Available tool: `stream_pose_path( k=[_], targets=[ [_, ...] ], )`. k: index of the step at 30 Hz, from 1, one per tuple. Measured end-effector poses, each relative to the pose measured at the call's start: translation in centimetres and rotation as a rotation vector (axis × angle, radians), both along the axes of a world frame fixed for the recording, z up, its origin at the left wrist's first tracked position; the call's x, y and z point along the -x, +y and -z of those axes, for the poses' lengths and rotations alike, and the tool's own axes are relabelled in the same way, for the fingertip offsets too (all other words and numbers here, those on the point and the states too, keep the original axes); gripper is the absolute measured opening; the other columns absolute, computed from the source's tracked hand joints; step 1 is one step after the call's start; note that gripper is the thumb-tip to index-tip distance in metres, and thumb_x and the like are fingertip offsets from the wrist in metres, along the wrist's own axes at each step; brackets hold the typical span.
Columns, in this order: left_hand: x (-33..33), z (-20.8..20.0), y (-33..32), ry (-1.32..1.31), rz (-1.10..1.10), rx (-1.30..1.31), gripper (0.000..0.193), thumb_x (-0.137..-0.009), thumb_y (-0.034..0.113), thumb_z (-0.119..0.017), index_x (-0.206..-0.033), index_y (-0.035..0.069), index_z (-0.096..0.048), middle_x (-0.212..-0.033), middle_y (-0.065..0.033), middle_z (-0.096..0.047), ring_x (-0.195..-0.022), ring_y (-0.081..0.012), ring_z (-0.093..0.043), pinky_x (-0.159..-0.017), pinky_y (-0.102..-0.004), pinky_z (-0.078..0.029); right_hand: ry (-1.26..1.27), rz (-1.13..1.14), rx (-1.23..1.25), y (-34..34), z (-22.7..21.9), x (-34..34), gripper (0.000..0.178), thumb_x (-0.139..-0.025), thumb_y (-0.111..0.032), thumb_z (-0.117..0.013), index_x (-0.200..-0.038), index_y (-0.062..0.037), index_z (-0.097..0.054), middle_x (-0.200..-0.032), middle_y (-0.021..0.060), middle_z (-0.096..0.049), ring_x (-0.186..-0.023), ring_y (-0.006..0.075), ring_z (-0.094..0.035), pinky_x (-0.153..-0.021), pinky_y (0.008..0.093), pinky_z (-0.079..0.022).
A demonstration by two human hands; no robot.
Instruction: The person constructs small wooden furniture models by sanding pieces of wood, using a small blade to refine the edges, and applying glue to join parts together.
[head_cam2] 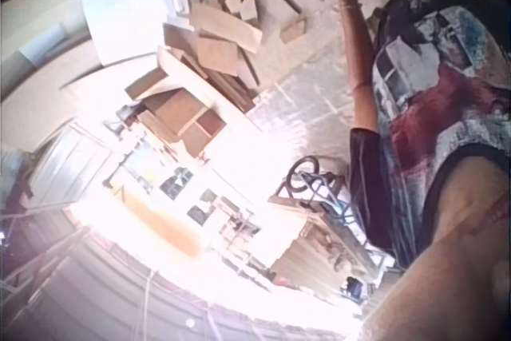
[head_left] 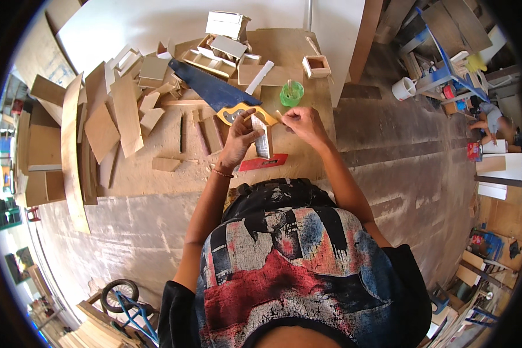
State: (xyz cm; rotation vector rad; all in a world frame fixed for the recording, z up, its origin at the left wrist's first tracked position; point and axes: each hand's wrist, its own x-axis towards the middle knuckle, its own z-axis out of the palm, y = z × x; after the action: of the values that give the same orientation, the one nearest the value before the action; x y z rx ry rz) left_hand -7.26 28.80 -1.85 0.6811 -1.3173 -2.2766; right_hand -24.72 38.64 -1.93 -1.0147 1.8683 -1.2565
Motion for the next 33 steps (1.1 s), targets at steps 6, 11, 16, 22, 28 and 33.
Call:
stream_pose_path(
  k=[6, 11, 16, 22, 28, 33],
  targets=[
    [1.3, 1.5, -0.7, 0.058, 0.08, -0.145, 0.029, -0.082, 0.006, -0.06, -0.109, 0.001, -0.049, -0.096, -0.0029, -0.058, -0.086, -0.0098, -0.055, -0.078, -0.023, -0.044, 0.142, -0.039, -0.219, 1.4, 5.0, 2.0, 0.02, -0.075, -0.021, -0.062, -0.07, -0.002, -0.067, -0.059, 0.0135, -0.061, -0.056, 0.0247, -0.061, -0.058, 0.0331, -0.047],
    [2.5, 2.7, -1.6, 0.041, 0.153, -0.136, 0.027, -0.083, 0.009, -0.06, -0.108, 0.001, -0.052, -0.095, -0.0036, -0.059, -0.085, -0.0097, -0.055, -0.077, -0.0236, -0.044, 0.126, -0.071, -0.247, 1.0, 6.8, 2.9, 0.021, -0.074, -0.022, -0.063, -0.068, -0.0023, -0.066, -0.058, 0.0118, -0.061, -0.054, 0.0223, -0.06, -0.056, 0.0322, -0.046],
    [2.8, 2.5, -2.9, -0.283, 0.114, 0.416, 0.029, -0.079, 0.007, -0.06, -0.106, -0.003, -0.054, -0.092, -0.0067, -0.062, -0.082, -0.0138, -0.057, -0.075, -0.0264, -0.046, -0.069, -0.027, -0.243, 0.5, 6.4, 3.1, 0.023, -0.073, -0.023, -0.065, -0.063, -0.0021, -0.064, -0.055, 0.0101, -0.059, -0.051, 0.0197, -0.058, -0.054, 0.0318, -0.045],
    [3.3, 3.1, -3.6, -0.496, 0.106, 0.628, 0.032, -0.075, 0.006, -0.062, -0.105, -0.003, -0.056, -0.09, -0.0133, -0.064, -0.082, -0.0175, -0.06, -0.073, -0.0283, -0.047, 0.108, -0.08, -0.338, 0.3, 6.8, 3.7, 0.024, -0.073, -0.024, -0.067, -0.063, -0.0017, -0.064, -0.056, 0.0121, -0.059, -0.051, 0.0204, -0.057, -0.054, 0.0322, -0.044],
    [3.4, 2.6, -2.2, -0.642, -0.014, 1.048, 0.037, -0.069, 0.006, -0.066, -0.104, -0.001, -0.057, -0.093, -0.0166, -0.061, -0.083, -0.0328, -0.06, -0.074, -0.0355, -0.047, 0.404, -0.018, -0.249, 0.2, 3.6, 4.1, 0.018, -0.076, -0.019, -0.066, -0.072, -0.0019, -0.065, -0.061, 0.0111, -0.061, -0.053, 0.0192, -0.057, -0.054, 0.0309, -0.044],
    [5.9, 0.5, -1.2, -0.62, -0.103, 1.168, 0.066, -0.063, 0.01, -0.073, -0.119, -0.002, -0.042, -0.111, -0.0181, -0.054, -0.103, -0.0353, -0.052, -0.087, -0.0382, -0.042, 0.449, 0.134, 0.145, -2.2, -0.9, 6.0, 0.015, -0.077, -0.013, -0.064, -0.09, -0.0063, -0.065, -0.079, 0.0119, -0.062, -0.071, 0.0273, -0.061, -0.062, 0.0352, -0.047]
  ],
)
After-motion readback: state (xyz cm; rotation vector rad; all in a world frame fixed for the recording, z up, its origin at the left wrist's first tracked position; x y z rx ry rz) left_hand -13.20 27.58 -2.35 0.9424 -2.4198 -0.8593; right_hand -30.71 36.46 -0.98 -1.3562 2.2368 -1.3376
